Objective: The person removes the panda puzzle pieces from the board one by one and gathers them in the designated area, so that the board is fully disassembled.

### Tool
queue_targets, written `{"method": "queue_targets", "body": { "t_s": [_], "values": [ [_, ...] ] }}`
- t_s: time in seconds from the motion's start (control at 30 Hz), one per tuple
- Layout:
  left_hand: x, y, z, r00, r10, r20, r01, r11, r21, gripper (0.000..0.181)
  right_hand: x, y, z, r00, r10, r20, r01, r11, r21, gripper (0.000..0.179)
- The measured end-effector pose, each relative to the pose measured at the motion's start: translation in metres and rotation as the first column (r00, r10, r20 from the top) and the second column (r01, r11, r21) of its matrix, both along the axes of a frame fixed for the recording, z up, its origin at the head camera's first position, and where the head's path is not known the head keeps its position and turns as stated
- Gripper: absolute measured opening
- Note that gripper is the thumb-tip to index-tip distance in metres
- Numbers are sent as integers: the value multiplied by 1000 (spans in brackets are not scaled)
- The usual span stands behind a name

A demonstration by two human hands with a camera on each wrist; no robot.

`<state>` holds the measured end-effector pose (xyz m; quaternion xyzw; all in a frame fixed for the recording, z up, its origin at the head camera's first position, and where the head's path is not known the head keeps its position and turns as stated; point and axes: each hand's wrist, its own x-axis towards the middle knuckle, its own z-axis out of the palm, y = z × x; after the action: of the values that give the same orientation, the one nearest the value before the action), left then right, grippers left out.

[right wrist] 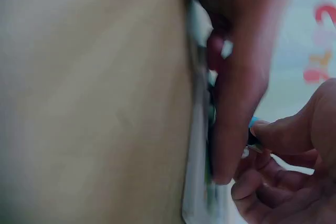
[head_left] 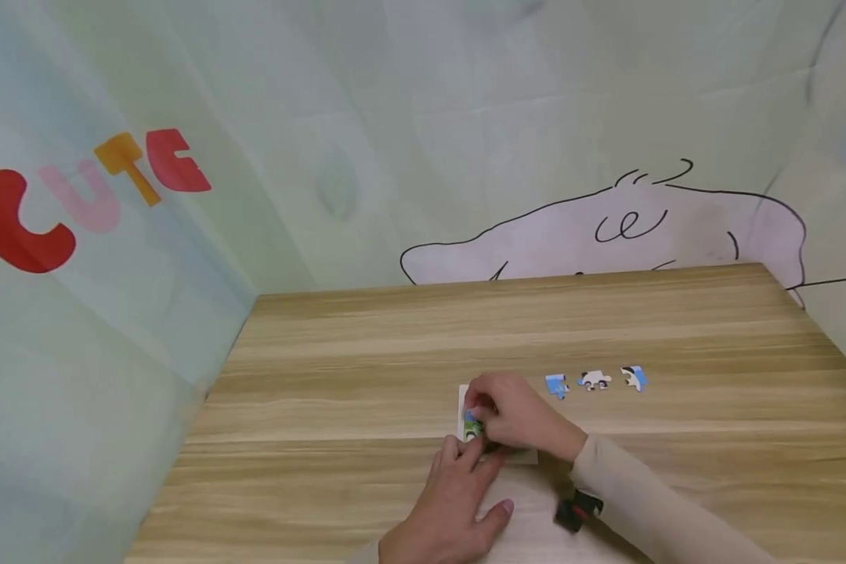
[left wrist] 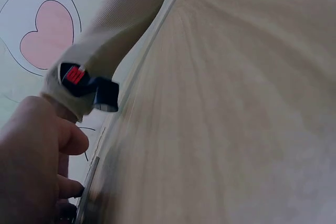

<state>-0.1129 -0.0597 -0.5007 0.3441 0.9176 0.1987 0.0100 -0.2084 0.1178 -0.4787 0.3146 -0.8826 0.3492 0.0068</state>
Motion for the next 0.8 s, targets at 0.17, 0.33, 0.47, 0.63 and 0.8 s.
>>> {"method": "queue_targets", "body": {
  "t_s": [0.17,0.33,0.47,0.63,0.8],
  "values": [
    [-3,1,1,998,-20,66,21,1000,-7,65,-15,3,1,974,-19,224,32,998,-53,17],
    [-3,2,-1,997,-12,82,12,1000,4,69,-26,4,15,976,-78,204,88,995,-41,24],
    [-2,5,-1,997,-9,80,8,1000,17,70,-38,23,32,965,-95,246,119,989,-85,16],
    [-2,4,-1,999,17,35,-20,997,68,64,-42,64,38,915,-92,392,143,984,-102,14],
    [-16,-7,-1,990,38,132,-69,969,236,51,-28,110,37,880,-127,458,160,987,-33,14]
  ]
}}
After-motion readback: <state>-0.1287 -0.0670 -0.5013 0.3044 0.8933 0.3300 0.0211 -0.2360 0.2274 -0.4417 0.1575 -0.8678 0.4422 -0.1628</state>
